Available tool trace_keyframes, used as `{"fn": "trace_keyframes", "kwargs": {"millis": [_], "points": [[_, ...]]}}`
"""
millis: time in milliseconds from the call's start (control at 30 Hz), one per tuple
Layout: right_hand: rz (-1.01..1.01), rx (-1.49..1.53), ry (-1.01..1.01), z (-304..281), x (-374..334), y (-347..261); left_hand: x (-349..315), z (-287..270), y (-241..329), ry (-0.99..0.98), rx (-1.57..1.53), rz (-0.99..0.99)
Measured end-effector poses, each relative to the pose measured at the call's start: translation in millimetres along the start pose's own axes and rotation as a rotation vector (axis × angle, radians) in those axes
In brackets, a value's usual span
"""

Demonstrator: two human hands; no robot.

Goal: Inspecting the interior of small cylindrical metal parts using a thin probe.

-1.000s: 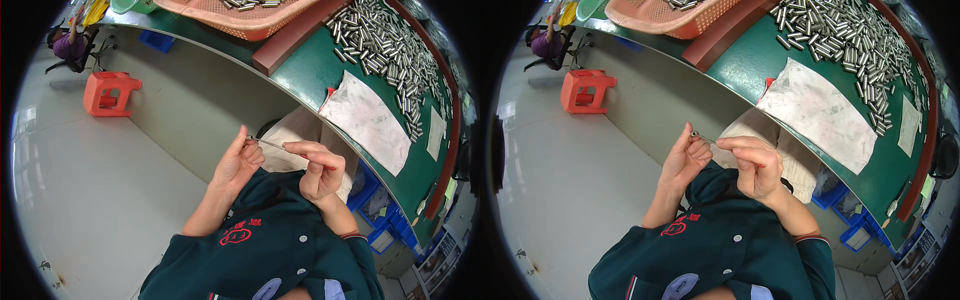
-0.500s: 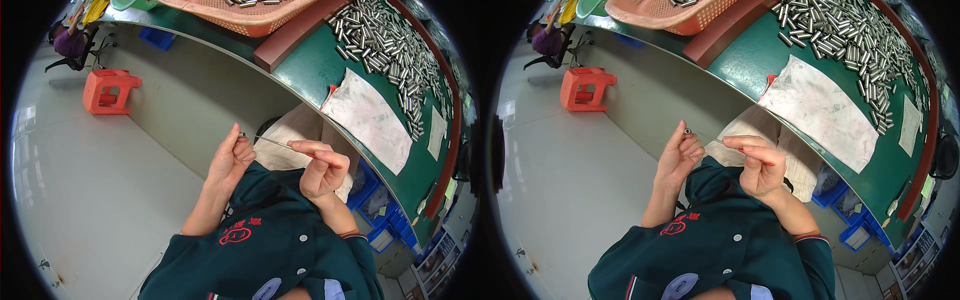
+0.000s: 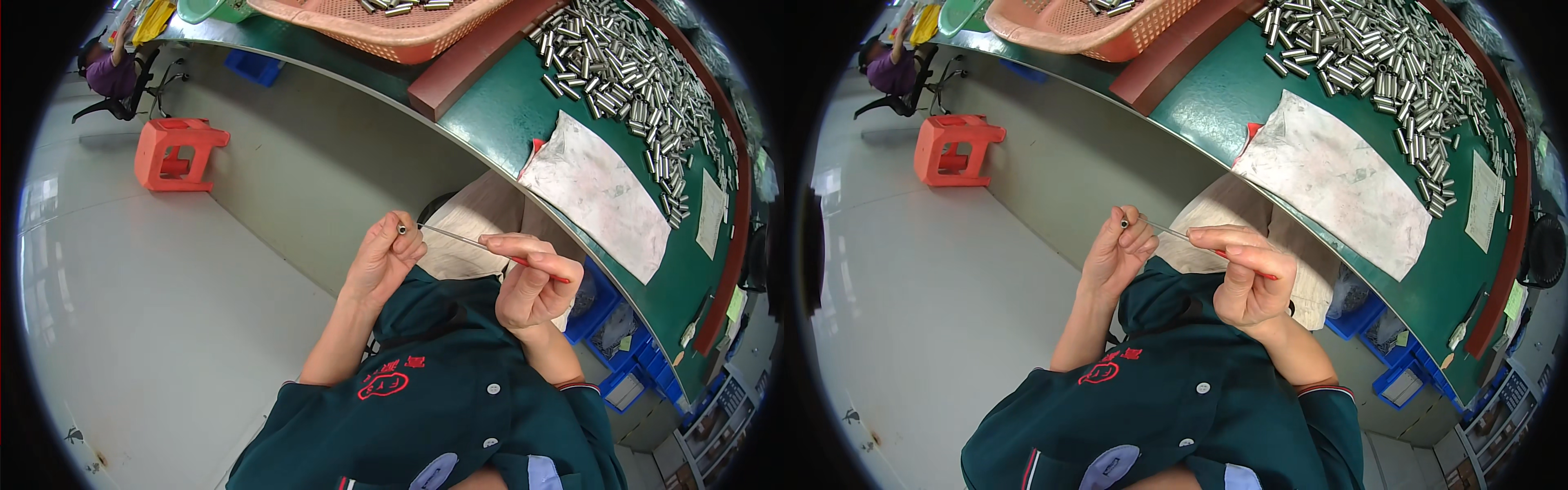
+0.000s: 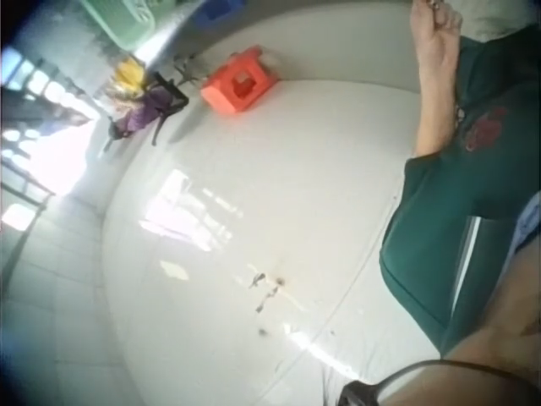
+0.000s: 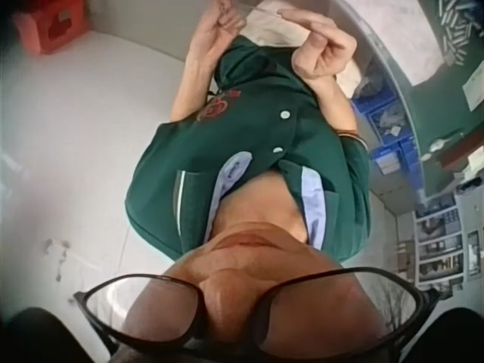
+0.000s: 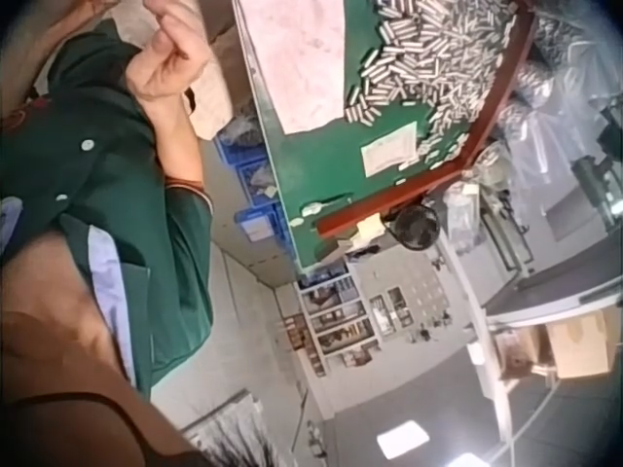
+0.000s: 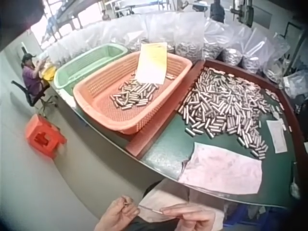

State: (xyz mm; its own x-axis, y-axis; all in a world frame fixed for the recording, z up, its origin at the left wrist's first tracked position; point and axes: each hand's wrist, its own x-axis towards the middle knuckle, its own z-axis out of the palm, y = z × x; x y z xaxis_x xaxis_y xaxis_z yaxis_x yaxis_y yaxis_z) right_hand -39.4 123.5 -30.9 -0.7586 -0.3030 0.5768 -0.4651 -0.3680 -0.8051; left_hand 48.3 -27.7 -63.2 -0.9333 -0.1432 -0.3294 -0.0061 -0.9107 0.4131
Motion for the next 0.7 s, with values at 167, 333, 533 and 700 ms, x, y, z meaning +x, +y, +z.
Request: {"fn": "trace_keyframes", "kwargs": {"millis": [167,333,533,700], "points": [[0.004,-0.022,-0.022,0.8,0.1,-1.3,-0.8,-1.8,-1.3,0.002,-0.021,-0.01],[-0.03,0.062,-0.034,-3.2,-0.9,1.4,-1.4,-1.3,-1.8,0.033,0.014,0.001],[-0.009,-0.012,-0.03,-3.0,-2.3,-2.7,-1.2,1.3,-3.1,0.098,0.209,0.083],[-0.012,-0.02,-0.059,-2.9,-2.9,-2.7,-1.9,2.7,-5.1,0.111,0.226,0.082]]}}
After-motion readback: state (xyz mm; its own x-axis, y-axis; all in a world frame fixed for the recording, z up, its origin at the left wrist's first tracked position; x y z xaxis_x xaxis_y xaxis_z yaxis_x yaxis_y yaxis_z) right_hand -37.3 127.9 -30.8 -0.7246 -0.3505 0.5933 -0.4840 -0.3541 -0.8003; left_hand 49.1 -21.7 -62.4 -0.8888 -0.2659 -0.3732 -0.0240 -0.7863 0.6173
